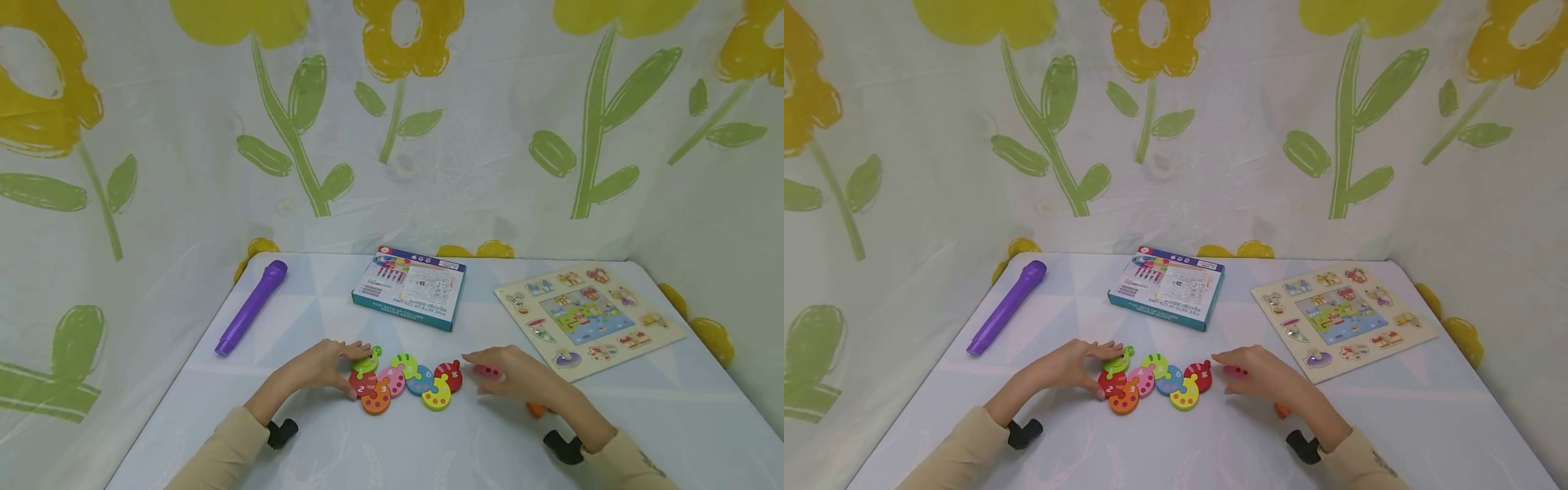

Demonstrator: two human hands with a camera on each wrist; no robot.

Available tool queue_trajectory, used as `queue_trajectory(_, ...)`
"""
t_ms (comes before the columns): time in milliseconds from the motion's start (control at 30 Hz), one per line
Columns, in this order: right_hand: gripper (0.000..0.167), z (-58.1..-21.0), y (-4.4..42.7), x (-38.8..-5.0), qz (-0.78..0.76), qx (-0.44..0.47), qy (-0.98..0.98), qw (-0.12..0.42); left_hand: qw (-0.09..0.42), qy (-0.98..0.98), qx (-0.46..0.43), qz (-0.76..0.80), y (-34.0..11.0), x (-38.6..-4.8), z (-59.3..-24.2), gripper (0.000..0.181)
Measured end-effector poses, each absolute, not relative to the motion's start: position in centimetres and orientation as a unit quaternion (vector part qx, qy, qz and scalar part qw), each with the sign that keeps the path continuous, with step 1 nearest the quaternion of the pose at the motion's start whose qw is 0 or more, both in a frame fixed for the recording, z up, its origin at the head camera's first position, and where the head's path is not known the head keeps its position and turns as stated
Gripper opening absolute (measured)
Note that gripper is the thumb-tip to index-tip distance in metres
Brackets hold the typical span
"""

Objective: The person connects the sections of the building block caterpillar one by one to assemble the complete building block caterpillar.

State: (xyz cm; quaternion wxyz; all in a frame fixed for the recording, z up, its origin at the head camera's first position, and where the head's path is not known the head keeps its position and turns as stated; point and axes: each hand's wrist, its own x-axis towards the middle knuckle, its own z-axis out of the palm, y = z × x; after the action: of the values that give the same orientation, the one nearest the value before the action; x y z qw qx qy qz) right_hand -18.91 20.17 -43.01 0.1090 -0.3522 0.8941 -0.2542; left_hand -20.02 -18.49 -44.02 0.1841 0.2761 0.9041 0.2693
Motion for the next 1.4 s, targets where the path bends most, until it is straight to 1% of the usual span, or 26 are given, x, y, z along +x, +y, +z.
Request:
queue_trajectory(200, 0.053, -43.0, 21.1, -18.2, -0.253, -0.325, 0.905, 0.110, 0.182, 0.903, 0.279, 0.271, -18.6, -20.0, -44.2, 0.075)
queue_trajectory(400, 0.051, -43.0, 21.9, -17.6, -0.240, -0.295, 0.919, 0.108, 0.180, 0.902, 0.283, 0.272, -18.6, -20.0, -44.1, 0.074)
queue_trajectory(633, 0.053, -43.0, 22.7, -16.9, -0.224, -0.260, 0.936, 0.081, 0.180, 0.905, 0.279, 0.267, -18.5, -20.0, -44.1, 0.075)
queue_trajectory(733, 0.054, -43.1, 23.0, -16.8, -0.220, -0.250, 0.940, 0.080, 0.182, 0.906, 0.275, 0.265, -18.5, -20.0, -44.1, 0.075)
queue_trajectory(900, 0.053, -43.2, 23.1, -16.8, -0.222, -0.234, 0.942, 0.091, 0.181, 0.906, 0.274, 0.266, -18.5, -20.0, -44.1, 0.075)
queue_trajectory(1100, 0.051, -43.3, 22.9, -17.1, -0.224, -0.232, 0.943, 0.085, 0.183, 0.905, 0.273, 0.270, -18.5, -20.0, -44.2, 0.075)
queue_trajectory(1400, 0.049, -43.2, 21.7, -17.8, -0.217, -0.196, 0.953, 0.083, 0.183, 0.906, 0.274, 0.264, -18.5, -20.0, -44.1, 0.075)
